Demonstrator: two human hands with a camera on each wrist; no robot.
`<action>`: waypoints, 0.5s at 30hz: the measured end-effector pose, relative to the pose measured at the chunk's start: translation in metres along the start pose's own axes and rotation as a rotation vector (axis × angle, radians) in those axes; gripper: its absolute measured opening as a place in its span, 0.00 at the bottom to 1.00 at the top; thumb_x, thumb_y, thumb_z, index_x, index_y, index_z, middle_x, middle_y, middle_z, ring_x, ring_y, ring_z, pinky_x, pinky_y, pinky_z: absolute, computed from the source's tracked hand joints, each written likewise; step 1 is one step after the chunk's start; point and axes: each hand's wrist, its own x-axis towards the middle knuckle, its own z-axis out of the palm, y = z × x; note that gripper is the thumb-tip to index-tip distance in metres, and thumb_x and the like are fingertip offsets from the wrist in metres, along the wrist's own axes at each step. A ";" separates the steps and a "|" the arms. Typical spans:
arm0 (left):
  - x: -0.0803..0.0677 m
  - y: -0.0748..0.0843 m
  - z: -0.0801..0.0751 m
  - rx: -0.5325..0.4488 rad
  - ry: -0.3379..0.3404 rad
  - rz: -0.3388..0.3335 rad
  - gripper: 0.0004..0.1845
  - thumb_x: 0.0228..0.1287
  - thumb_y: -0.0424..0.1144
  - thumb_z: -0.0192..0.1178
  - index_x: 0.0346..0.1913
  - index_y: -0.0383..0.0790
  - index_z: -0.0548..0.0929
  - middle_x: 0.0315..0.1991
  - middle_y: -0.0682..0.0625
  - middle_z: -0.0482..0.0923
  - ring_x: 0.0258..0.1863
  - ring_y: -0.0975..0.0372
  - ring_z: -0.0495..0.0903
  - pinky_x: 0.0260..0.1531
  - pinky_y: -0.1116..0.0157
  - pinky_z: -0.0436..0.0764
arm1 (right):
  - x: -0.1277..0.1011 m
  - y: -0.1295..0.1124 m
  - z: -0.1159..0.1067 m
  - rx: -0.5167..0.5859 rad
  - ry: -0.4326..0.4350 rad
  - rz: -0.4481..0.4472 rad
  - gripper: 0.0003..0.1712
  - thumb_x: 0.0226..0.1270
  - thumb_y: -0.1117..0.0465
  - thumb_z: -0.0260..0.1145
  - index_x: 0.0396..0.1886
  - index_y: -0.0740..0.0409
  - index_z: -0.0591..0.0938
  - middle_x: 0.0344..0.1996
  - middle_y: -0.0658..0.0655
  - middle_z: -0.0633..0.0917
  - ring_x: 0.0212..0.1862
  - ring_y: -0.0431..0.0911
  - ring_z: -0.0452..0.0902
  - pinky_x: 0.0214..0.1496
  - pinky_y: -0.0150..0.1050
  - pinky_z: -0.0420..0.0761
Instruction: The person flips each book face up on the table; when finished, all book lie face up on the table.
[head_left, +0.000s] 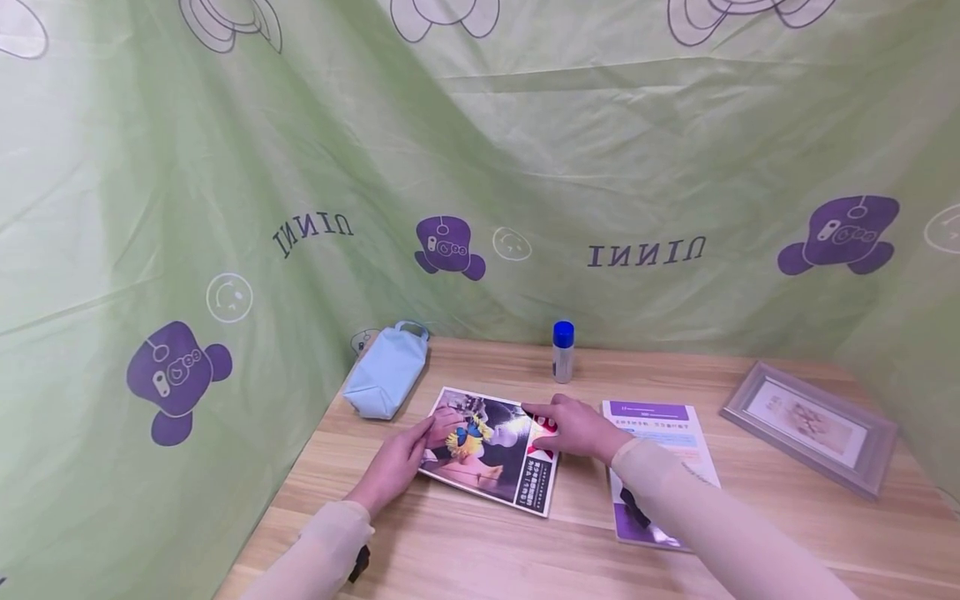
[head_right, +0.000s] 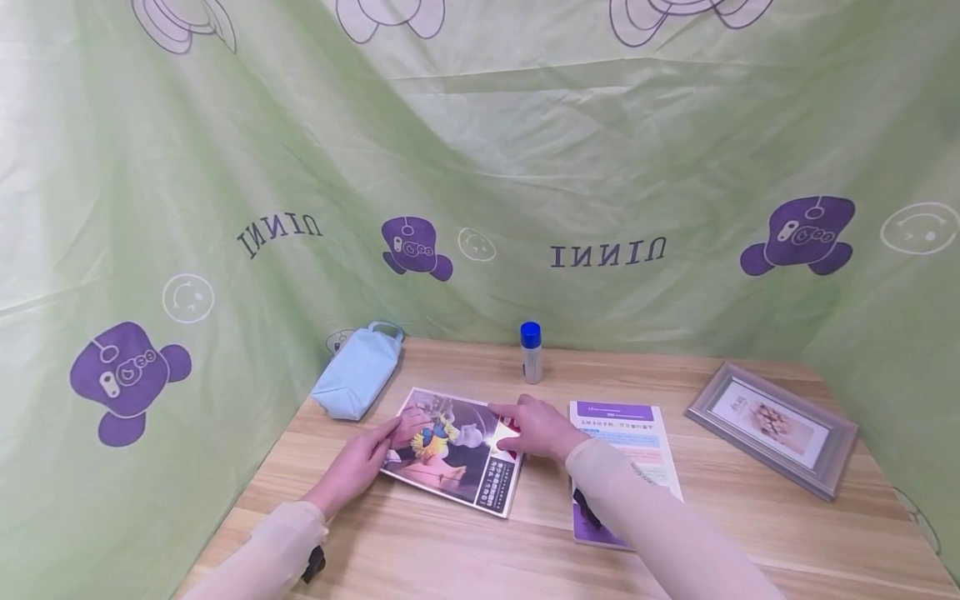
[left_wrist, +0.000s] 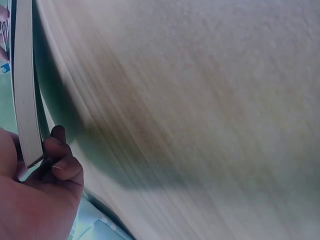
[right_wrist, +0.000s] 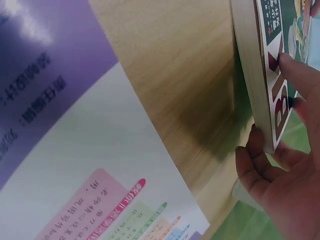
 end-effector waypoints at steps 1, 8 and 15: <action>0.000 0.000 0.000 0.006 0.002 0.003 0.22 0.78 0.29 0.55 0.72 0.33 0.76 0.63 0.35 0.80 0.61 0.42 0.80 0.62 0.45 0.77 | 0.000 0.000 0.000 0.001 -0.001 -0.001 0.40 0.63 0.44 0.78 0.74 0.42 0.78 0.41 0.55 0.78 0.35 0.45 0.72 0.41 0.44 0.77; 0.001 -0.001 0.002 0.034 -0.025 0.004 0.22 0.78 0.29 0.55 0.71 0.32 0.76 0.62 0.34 0.80 0.60 0.41 0.81 0.63 0.45 0.77 | -0.002 -0.002 0.002 0.013 0.006 -0.005 0.39 0.64 0.44 0.77 0.73 0.46 0.79 0.40 0.57 0.79 0.34 0.46 0.72 0.41 0.44 0.77; 0.002 -0.006 0.003 0.053 -0.082 0.015 0.23 0.79 0.30 0.54 0.72 0.30 0.74 0.63 0.32 0.79 0.62 0.40 0.79 0.64 0.44 0.76 | 0.000 0.000 0.006 0.011 0.003 -0.015 0.39 0.65 0.42 0.76 0.74 0.46 0.78 0.41 0.56 0.77 0.35 0.46 0.72 0.41 0.44 0.77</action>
